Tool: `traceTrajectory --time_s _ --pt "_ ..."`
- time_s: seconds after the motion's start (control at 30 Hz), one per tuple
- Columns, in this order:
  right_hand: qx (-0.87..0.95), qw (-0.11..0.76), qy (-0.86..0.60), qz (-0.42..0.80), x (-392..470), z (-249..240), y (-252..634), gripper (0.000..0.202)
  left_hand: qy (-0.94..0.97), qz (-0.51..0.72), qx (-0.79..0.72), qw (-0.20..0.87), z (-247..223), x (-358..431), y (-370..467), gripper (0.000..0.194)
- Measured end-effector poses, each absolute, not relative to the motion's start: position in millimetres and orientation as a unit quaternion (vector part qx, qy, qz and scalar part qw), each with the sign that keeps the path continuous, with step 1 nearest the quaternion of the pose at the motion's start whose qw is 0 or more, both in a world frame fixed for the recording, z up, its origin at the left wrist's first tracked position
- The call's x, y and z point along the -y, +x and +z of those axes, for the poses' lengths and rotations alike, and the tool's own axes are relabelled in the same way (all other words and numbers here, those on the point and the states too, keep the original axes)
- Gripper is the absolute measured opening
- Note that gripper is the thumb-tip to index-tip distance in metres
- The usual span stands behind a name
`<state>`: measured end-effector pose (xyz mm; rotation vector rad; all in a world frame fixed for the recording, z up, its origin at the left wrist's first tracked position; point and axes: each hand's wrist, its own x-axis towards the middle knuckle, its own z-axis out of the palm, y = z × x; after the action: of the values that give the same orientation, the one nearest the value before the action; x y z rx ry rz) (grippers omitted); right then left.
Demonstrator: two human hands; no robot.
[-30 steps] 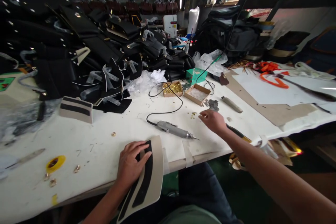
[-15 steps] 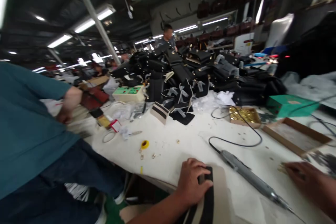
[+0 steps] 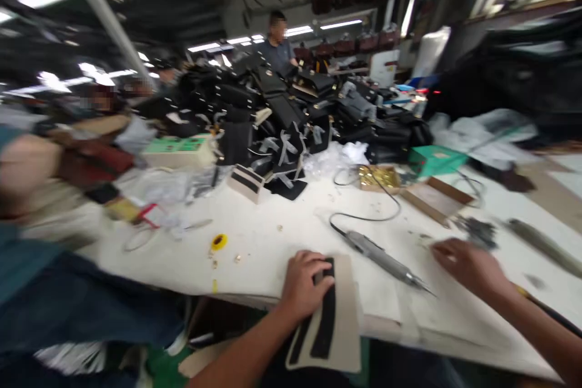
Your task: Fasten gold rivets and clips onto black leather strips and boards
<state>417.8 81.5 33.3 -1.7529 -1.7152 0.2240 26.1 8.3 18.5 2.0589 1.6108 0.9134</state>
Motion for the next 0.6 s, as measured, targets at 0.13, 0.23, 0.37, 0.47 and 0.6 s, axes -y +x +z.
traceTrajectory --time_s 0.13,0.23,0.37,0.47,0.6 --pt "0.654 0.224 -0.718 0.079 -90.7 26.7 438.6 0.027 0.763 0.283 -0.554 0.173 13.2 -27.5 18.5 0.022" --pt "0.646 0.184 -0.738 0.068 -105.7 22.9 441.4 0.026 0.775 0.267 -0.549 0.161 5.8 -31.8 15.9 0.022" --pt "0.654 0.15 -0.738 0.062 -115.3 24.2 435.7 0.023 0.779 0.262 -0.551 0.145 6.7 -28.8 16.4 0.022" --pt "0.663 0.137 -0.734 0.053 -115.1 25.1 434.2 0.02 0.781 0.266 -0.548 0.138 8.1 -29.5 17.3 0.021" --pt "0.677 0.127 -0.724 0.044 -108.8 25.3 435.8 0.021 0.784 0.268 -0.543 0.137 7.0 -30.9 17.7 0.022"
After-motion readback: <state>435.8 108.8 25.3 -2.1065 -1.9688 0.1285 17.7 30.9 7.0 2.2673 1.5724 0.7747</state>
